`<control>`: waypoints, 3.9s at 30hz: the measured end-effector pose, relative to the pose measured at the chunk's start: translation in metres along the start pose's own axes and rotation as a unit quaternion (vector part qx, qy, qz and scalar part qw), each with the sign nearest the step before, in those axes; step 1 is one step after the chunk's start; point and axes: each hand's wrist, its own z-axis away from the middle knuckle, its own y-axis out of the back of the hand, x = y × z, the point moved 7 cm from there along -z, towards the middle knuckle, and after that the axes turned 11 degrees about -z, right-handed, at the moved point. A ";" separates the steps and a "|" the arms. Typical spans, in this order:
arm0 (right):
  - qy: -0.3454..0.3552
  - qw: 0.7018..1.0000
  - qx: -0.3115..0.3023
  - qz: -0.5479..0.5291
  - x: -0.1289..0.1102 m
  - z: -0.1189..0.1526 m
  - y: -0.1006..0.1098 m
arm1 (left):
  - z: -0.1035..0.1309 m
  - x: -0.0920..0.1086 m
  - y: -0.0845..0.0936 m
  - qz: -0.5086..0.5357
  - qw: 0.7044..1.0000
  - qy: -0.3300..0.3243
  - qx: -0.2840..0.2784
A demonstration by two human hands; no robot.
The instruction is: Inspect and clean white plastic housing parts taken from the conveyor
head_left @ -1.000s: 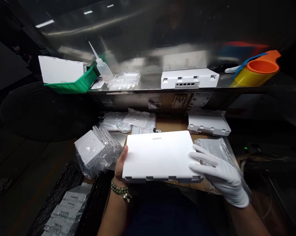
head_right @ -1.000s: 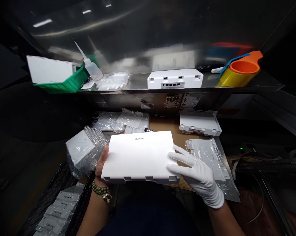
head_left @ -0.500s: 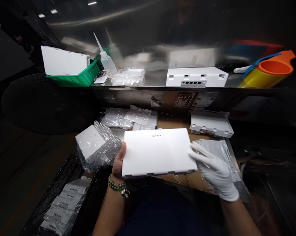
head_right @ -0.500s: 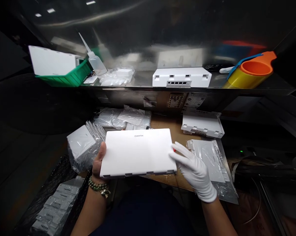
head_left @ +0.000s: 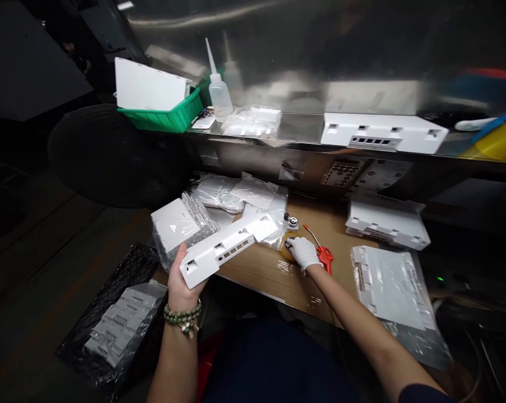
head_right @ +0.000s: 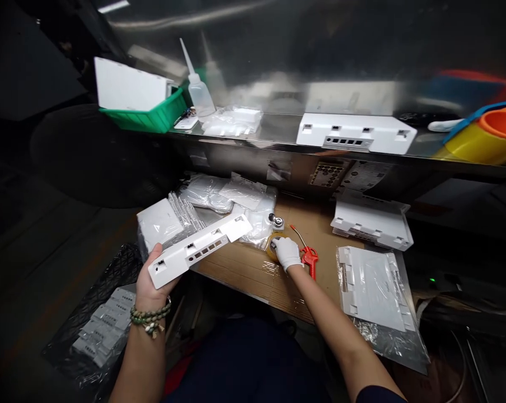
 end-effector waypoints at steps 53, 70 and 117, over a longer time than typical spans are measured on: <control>0.351 0.834 0.249 -0.344 -0.202 0.124 0.147 | 0.056 -0.016 -0.093 0.079 0.963 -0.142 0.214; 0.398 0.815 0.207 -0.367 -0.222 0.162 0.145 | 0.052 -0.021 -0.096 0.098 0.978 -0.141 0.117; 0.070 0.736 0.188 -0.647 -0.092 0.107 0.149 | 0.062 0.005 -0.075 -0.355 0.899 -0.251 0.047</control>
